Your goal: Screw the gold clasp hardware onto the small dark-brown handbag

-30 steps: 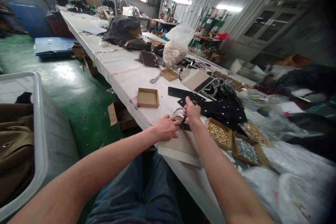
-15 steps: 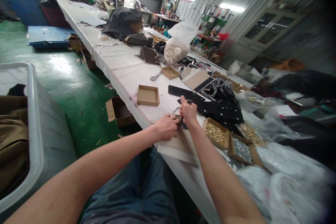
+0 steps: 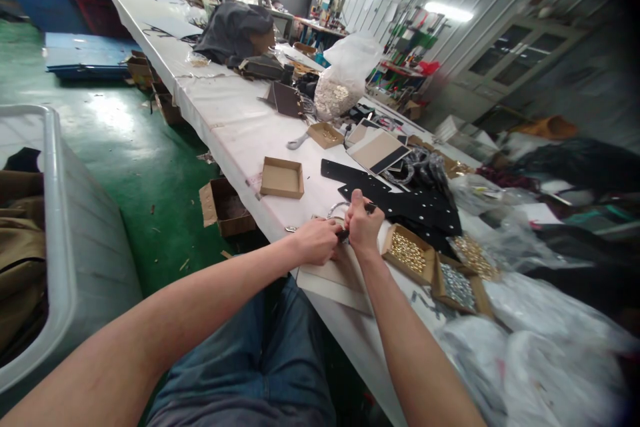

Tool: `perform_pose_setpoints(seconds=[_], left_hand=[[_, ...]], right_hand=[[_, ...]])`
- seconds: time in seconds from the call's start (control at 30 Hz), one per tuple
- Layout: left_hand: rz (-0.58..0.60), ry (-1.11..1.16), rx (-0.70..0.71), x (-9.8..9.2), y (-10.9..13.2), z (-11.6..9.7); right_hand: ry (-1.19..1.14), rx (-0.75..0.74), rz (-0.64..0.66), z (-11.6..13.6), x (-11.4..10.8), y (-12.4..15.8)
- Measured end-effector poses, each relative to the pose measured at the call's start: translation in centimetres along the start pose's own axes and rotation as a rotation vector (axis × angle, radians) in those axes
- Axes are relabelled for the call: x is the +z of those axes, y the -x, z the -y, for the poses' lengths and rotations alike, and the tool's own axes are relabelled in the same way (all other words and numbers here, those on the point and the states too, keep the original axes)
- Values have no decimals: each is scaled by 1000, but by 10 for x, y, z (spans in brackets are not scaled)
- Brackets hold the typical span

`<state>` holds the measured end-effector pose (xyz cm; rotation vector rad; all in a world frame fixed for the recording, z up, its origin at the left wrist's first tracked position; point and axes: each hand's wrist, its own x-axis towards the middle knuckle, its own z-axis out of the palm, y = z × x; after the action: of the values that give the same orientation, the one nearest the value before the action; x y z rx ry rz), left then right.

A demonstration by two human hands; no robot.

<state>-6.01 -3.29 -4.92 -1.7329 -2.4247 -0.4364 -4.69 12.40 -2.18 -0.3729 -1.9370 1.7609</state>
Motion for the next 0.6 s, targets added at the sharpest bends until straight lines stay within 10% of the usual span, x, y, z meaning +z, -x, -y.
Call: perform_pose_setpoints(seconds=[0.1,0.6], left_hand=[[26,68,-51,-4,0,0],[9,88,-44,-2,0,4]], right_hand=[[-21,-203,-12,-3,-4,7],[-22,-251,0,1,-6,6]])
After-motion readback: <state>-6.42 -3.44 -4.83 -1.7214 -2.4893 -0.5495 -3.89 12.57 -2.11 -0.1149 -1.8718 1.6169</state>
